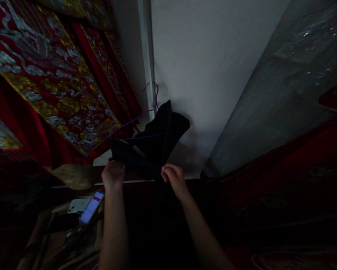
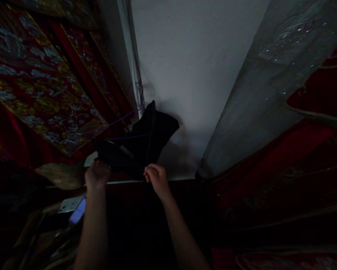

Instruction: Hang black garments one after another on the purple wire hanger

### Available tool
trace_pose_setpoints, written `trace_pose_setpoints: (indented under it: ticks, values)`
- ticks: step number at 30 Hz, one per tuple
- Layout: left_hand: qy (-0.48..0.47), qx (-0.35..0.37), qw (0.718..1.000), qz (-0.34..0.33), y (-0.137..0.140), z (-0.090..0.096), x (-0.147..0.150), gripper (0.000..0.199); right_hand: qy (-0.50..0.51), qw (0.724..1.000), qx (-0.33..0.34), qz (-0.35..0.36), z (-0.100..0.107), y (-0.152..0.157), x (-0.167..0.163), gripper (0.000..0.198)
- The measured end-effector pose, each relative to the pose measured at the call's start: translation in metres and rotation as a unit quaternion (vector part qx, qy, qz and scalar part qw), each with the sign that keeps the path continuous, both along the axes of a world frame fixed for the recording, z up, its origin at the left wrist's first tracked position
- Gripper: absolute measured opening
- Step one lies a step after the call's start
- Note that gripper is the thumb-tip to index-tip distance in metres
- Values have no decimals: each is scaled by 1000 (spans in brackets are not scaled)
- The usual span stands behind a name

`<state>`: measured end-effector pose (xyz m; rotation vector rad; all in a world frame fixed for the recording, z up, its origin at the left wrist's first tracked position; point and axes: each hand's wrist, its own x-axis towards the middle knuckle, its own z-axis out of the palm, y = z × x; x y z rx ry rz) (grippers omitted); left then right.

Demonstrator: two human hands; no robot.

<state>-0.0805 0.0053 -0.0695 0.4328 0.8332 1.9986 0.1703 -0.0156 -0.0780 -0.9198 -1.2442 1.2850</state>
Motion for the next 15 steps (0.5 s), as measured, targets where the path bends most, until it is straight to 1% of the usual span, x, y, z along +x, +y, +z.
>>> trace_pose_setpoints:
  ticks: [1,2,3,4,6,8,9,10,11,13,14,15]
  values:
    - [-56,-35,998,-6,-8,-13,13,19,20,999,-15,-21,-6,-4,0,29]
    - [-96,-65,993,-19,-14,-23,28,17,31,998,-23,-41,-13,-6,2,30]
    - [-120,-84,989,-30,-19,-28,42,14,30,998,-25,-57,-19,-8,6,31]
    - [-126,-85,988,-38,-22,-30,56,11,17,997,-20,-70,-24,-9,10,31]
    - [-99,-62,992,-50,-27,-24,80,7,-32,995,0,-97,-30,-9,22,31]
    - [-37,-14,997,-62,-32,-11,102,12,-85,989,36,-115,-28,-11,31,26]
    - [6,10,997,-73,-35,-4,113,16,-101,987,60,-111,-25,-13,33,22]
    - [58,30,994,-87,-39,2,123,18,-109,986,85,-92,-22,-15,33,22]
    - [122,47,986,-102,-43,8,132,19,-110,986,108,-60,-18,-18,31,31]
    - [263,78,954,-120,-50,18,148,18,-97,986,136,6,-10,-23,23,54]
    - [330,93,932,-119,-52,23,153,17,-86,987,135,19,-7,-24,19,58]
    - [387,108,909,-114,-54,28,156,17,-70,990,124,11,-5,-24,15,54]
